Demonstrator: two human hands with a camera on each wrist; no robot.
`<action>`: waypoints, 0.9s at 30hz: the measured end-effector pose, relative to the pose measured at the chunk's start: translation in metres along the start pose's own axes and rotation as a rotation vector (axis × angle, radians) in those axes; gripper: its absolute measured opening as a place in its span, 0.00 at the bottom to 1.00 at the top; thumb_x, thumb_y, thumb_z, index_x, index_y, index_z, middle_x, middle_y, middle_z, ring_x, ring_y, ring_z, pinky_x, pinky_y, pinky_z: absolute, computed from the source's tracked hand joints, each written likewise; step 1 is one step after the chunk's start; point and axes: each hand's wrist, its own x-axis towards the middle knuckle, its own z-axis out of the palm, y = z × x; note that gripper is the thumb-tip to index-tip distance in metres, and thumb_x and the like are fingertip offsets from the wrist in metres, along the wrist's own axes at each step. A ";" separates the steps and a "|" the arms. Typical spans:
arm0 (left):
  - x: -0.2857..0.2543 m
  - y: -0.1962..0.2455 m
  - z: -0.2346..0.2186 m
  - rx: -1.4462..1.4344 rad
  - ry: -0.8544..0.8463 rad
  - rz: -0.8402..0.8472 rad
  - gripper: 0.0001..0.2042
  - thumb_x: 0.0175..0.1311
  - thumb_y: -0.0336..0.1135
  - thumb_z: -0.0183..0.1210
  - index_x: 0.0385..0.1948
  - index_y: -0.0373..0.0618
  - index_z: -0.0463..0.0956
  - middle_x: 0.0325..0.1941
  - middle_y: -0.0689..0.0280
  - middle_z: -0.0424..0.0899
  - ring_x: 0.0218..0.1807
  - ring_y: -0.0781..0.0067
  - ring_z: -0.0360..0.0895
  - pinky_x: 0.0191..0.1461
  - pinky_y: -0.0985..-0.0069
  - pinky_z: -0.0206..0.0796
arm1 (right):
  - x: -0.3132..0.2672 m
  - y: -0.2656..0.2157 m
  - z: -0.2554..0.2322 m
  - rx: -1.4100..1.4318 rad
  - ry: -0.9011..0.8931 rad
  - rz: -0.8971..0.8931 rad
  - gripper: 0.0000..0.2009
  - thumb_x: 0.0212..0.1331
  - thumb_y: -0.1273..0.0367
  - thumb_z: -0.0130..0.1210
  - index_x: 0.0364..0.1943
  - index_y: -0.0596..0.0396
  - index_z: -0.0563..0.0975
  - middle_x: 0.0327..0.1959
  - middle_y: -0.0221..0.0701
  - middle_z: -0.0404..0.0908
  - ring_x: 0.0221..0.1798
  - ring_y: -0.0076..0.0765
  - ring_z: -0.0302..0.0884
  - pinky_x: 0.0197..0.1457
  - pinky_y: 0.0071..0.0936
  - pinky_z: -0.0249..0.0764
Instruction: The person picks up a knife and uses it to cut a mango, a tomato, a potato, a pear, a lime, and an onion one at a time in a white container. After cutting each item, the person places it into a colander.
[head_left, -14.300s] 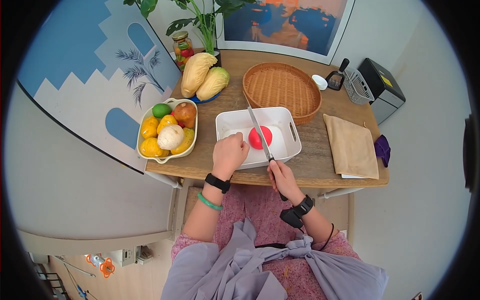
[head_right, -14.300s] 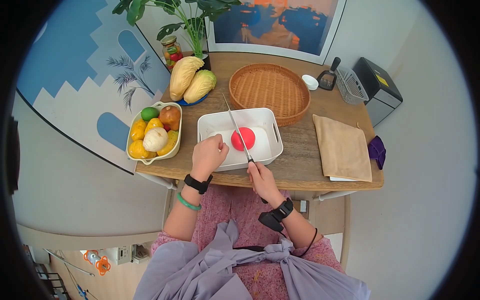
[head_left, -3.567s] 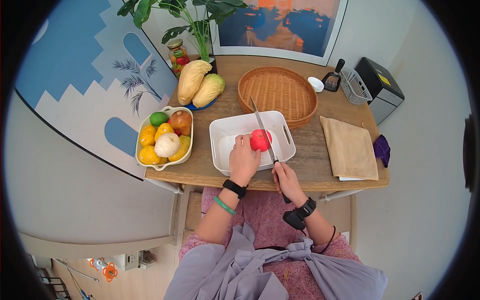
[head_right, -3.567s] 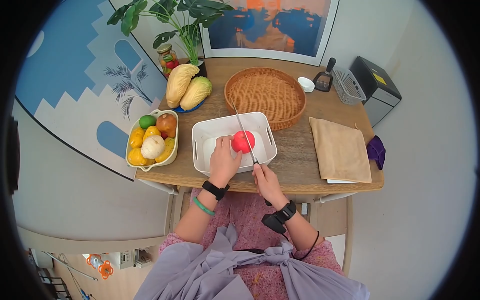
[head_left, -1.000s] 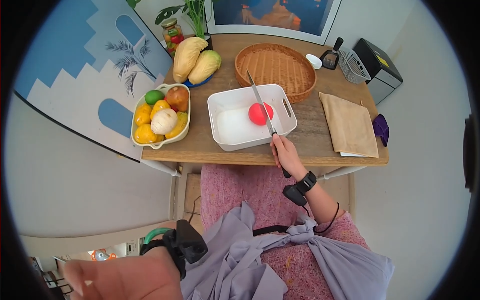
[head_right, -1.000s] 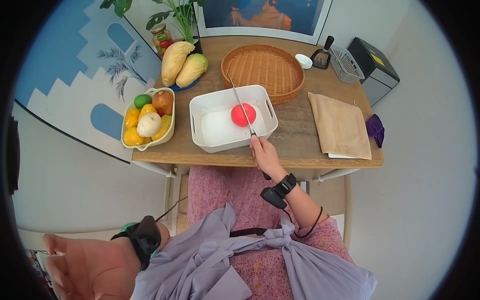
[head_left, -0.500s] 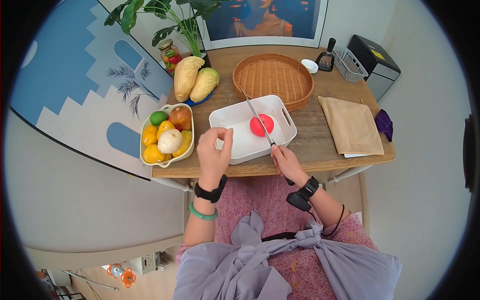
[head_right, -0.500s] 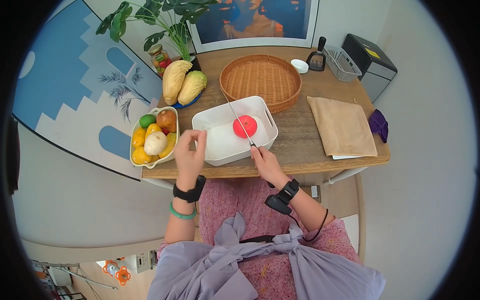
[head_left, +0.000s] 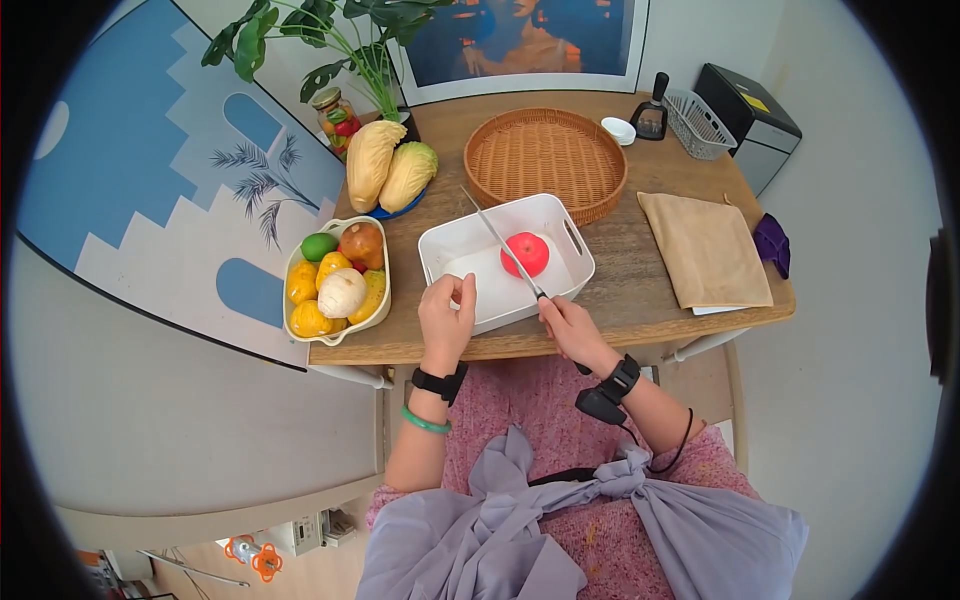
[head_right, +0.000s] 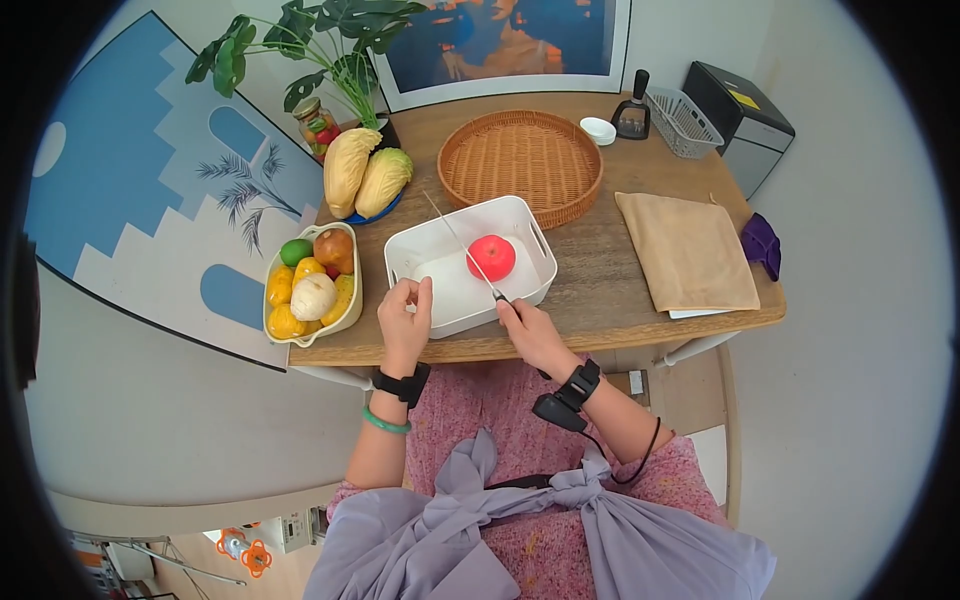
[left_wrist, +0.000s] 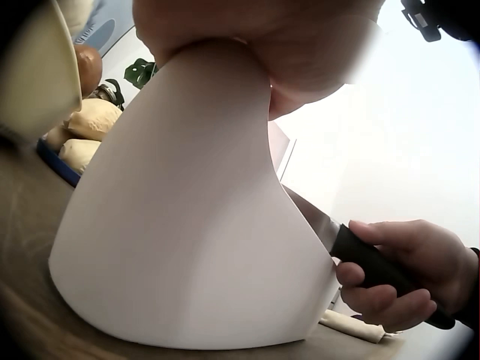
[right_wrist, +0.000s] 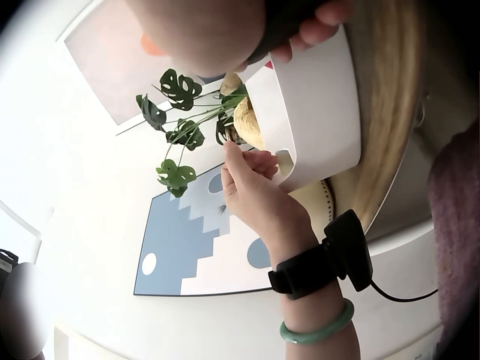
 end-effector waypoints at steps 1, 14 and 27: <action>-0.001 -0.001 0.000 0.002 0.000 0.001 0.13 0.62 0.32 0.60 0.18 0.41 0.69 0.17 0.61 0.72 0.23 0.60 0.71 0.31 0.66 0.61 | -0.003 -0.003 -0.001 0.032 -0.001 0.030 0.24 0.69 0.52 0.44 0.32 0.64 0.75 0.20 0.35 0.74 0.24 0.29 0.71 0.30 0.30 0.68; -0.001 0.003 0.003 0.197 -0.039 0.142 0.14 0.59 0.33 0.61 0.16 0.45 0.67 0.15 0.65 0.70 0.21 0.61 0.70 0.31 0.66 0.58 | -0.005 0.003 -0.004 0.114 0.021 0.052 0.22 0.70 0.53 0.44 0.31 0.62 0.73 0.19 0.33 0.72 0.21 0.26 0.69 0.24 0.29 0.67; -0.003 0.001 0.006 0.265 -0.040 0.183 0.14 0.59 0.33 0.61 0.16 0.47 0.66 0.14 0.66 0.69 0.21 0.61 0.70 0.31 0.66 0.57 | -0.004 0.006 -0.005 0.154 0.072 0.053 0.23 0.70 0.53 0.44 0.30 0.61 0.73 0.17 0.31 0.71 0.19 0.25 0.68 0.24 0.28 0.65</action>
